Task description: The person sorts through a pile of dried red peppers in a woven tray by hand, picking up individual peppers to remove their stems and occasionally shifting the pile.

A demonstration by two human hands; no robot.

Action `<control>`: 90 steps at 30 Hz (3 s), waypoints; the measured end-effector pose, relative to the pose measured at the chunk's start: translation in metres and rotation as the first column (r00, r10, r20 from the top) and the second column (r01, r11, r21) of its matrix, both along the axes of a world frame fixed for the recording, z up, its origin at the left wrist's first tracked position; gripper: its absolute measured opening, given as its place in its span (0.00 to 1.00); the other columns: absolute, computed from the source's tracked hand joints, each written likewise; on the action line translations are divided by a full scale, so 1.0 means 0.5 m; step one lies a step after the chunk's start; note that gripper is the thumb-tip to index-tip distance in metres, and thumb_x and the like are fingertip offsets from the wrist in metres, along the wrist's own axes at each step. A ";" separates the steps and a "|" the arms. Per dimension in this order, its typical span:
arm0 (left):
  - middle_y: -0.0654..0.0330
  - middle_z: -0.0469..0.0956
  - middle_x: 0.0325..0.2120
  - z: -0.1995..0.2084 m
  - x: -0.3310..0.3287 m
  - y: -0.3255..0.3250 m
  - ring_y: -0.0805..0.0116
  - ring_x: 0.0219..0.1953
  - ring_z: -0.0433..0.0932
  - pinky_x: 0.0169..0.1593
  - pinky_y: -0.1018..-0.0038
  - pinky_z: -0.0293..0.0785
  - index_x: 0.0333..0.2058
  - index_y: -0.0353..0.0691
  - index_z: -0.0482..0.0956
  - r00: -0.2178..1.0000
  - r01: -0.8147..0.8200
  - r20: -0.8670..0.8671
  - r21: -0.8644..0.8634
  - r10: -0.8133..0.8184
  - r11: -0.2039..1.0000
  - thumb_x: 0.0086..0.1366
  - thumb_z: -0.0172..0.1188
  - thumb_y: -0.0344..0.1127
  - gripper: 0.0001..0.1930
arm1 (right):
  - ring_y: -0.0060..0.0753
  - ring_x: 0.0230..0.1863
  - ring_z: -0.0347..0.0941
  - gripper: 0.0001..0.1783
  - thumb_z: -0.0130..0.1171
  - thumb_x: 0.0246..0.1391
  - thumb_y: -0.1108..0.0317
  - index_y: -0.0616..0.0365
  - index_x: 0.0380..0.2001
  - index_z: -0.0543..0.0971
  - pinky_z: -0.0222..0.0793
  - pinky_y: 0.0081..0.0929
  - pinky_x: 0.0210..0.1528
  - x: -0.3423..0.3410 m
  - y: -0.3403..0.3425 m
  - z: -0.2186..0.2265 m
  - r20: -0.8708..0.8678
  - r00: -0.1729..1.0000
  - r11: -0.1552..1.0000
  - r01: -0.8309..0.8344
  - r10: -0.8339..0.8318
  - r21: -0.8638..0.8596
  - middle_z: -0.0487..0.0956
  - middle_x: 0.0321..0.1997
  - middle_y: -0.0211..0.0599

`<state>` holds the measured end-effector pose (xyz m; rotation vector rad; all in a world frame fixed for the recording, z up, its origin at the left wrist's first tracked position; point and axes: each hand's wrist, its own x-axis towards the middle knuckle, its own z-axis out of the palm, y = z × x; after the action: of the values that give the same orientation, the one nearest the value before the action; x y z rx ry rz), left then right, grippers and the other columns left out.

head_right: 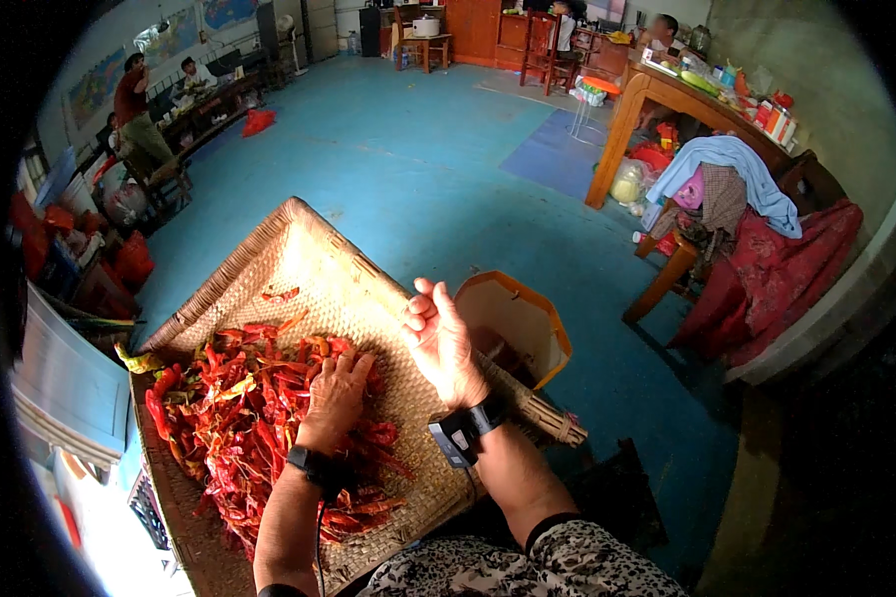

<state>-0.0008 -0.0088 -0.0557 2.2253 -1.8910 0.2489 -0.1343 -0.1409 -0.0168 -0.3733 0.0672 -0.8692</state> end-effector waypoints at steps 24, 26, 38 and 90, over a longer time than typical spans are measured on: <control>0.64 0.76 0.26 0.086 -0.030 0.178 0.79 0.30 0.73 0.34 0.82 0.72 0.37 0.34 0.73 -0.002 -0.418 -0.976 -0.197 -0.218 0.887 0.64 0.51 0.23 0.04 | 0.50 0.33 0.75 0.19 0.56 0.46 0.73 0.66 0.45 0.72 0.70 0.38 0.35 0.047 0.128 -0.021 -0.545 0.781 0.090 -0.546 -0.304 -0.833 0.77 0.36 0.53; 0.63 0.76 0.27 0.062 -0.019 0.178 0.80 0.28 0.73 0.33 0.82 0.72 0.39 0.34 0.72 0.100 -0.426 -0.964 -0.267 -0.248 0.864 0.65 0.51 0.24 0.04 | 0.48 0.33 0.74 0.21 0.56 0.46 0.72 0.65 0.46 0.71 0.70 0.38 0.35 0.050 0.130 -0.023 -0.555 0.756 0.053 -0.575 -0.347 -0.816 0.77 0.36 0.51; 0.62 0.76 0.31 0.006 -0.006 0.186 0.73 0.31 0.78 0.32 0.77 0.77 0.46 0.35 0.71 0.210 -0.377 -0.945 -0.315 -0.250 0.871 0.66 0.53 0.28 0.10 | 0.52 0.23 0.72 0.16 0.56 0.51 0.69 0.59 0.44 0.73 0.67 0.42 0.26 0.050 0.138 -0.025 -0.480 0.760 -0.158 -0.591 -0.438 -0.791 0.73 0.21 0.52; 0.65 0.78 0.31 0.030 -0.036 0.184 0.80 0.30 0.75 0.32 0.82 0.73 0.40 0.39 0.76 0.073 -0.519 -0.962 -0.261 -0.261 0.814 0.65 0.56 0.34 0.08 | 0.26 0.22 0.72 0.10 0.64 0.50 0.61 0.55 0.28 0.76 0.67 0.30 0.23 0.055 0.137 -0.039 -0.502 0.693 -0.066 -0.618 -0.518 -0.784 0.77 0.20 0.30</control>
<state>-0.0189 0.0835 -0.0406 1.3207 -0.5859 -0.5680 -0.1069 -0.0726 -0.0362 -2.3390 0.1325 -0.3811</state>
